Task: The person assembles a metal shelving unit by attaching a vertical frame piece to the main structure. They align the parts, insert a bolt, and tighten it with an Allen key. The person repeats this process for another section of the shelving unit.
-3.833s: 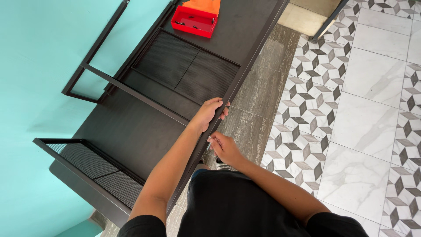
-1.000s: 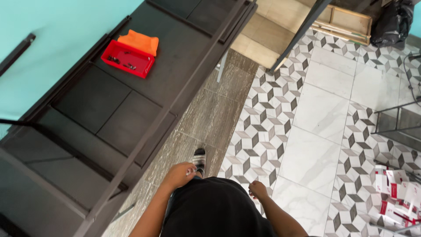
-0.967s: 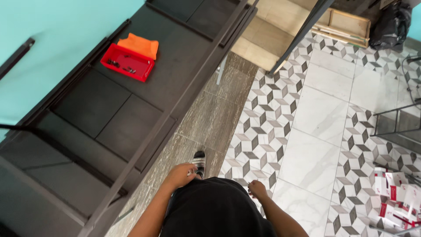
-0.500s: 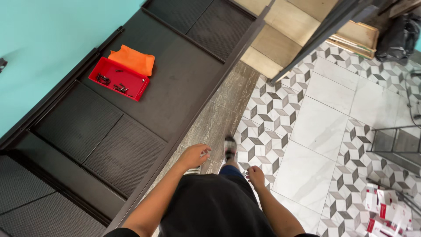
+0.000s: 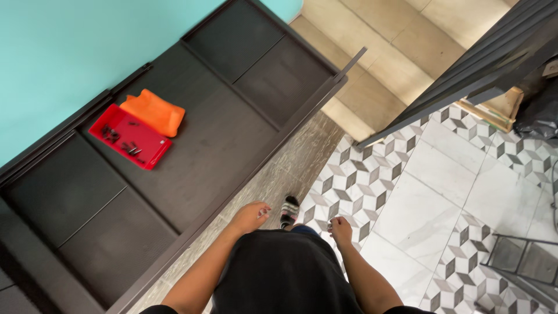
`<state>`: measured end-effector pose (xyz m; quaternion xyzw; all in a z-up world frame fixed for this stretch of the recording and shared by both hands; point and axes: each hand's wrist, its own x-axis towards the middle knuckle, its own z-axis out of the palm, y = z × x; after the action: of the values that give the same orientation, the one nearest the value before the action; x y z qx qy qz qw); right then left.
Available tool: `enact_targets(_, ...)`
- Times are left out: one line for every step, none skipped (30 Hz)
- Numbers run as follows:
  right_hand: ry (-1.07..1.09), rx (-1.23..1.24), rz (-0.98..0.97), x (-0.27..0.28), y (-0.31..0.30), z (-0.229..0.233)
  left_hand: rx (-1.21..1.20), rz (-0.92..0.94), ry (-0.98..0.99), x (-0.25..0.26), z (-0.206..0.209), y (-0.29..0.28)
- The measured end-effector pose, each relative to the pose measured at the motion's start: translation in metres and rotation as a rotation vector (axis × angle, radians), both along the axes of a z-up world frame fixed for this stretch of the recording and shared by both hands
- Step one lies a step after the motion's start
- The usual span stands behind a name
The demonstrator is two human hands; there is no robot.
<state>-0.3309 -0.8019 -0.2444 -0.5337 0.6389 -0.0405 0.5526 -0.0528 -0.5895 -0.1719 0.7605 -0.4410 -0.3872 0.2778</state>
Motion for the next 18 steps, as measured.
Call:
enact_targets(-0.022,-0.006,0.013,0.002,-0.023,0.0,-0.009,0.0,-0.016,-0.001,0.001,-0.021)
enact_targets(-0.045,-0.011,0.024,0.004,-0.043,-0.001,-0.016,-0.003,-0.032,-0.002,0.002,-0.041)
enact_targets(-0.067,-0.016,0.035,0.006,-0.064,-0.002,-0.023,-0.006,-0.048,-0.002,0.003,-0.061)
enact_targets(-0.055,-0.034,0.074,0.009,-0.084,-0.003,-0.055,0.003,-0.044,-0.001,0.003,-0.081)
enact_targets(-0.042,-0.053,0.113,0.012,-0.104,-0.005,-0.087,0.012,-0.041,0.0,0.003,-0.1)
enact_targets(-0.023,-0.064,0.153,0.012,-0.117,-0.006,-0.112,0.022,-0.031,-0.003,0.003,-0.112)
enact_targets(-0.015,-0.055,0.156,0.013,-0.13,-0.007,-0.125,0.033,-0.026,-0.004,0.004,-0.123)
enact_targets(-0.008,-0.051,0.157,0.016,-0.144,-0.008,-0.141,0.042,-0.022,-0.003,0.003,-0.137)
enact_targets(-0.001,-0.046,0.158,0.017,-0.155,-0.009,-0.158,0.052,-0.018,-0.003,0.003,-0.147)
enact_targets(-0.008,-0.044,0.168,0.021,-0.166,-0.009,-0.166,0.057,-0.005,-0.001,0.004,-0.158)
enact_targets(-0.015,-0.041,0.177,0.026,-0.175,-0.009,-0.175,0.063,0.008,0.0,0.004,-0.168)
enact_targets(-0.026,-0.041,0.184,0.033,-0.186,-0.009,-0.185,0.065,0.017,0.004,0.005,-0.179)
enact_targets(-0.043,-0.044,0.2,0.04,-0.196,-0.01,-0.166,0.062,0.004,0.011,0.004,-0.193)
enact_targets(-0.055,-0.043,0.211,0.046,-0.201,-0.011,-0.142,0.055,-0.003,0.017,0.003,-0.203)
enact_targets(-0.067,-0.041,0.221,0.053,-0.206,-0.012,-0.118,0.047,-0.011,0.024,0.001,-0.214)
enact_targets(-0.082,-0.044,0.231,0.063,-0.215,-0.013,-0.152,0.06,-0.069,0.033,-0.001,-0.231)
enact_targets(-0.098,-0.046,0.24,0.074,-0.224,-0.015,-0.186,0.074,-0.127,0.043,-0.003,-0.248)
enact_targets(-0.101,-0.043,0.247,0.077,-0.228,-0.016,-0.216,0.086,-0.172,0.047,-0.005,-0.261)
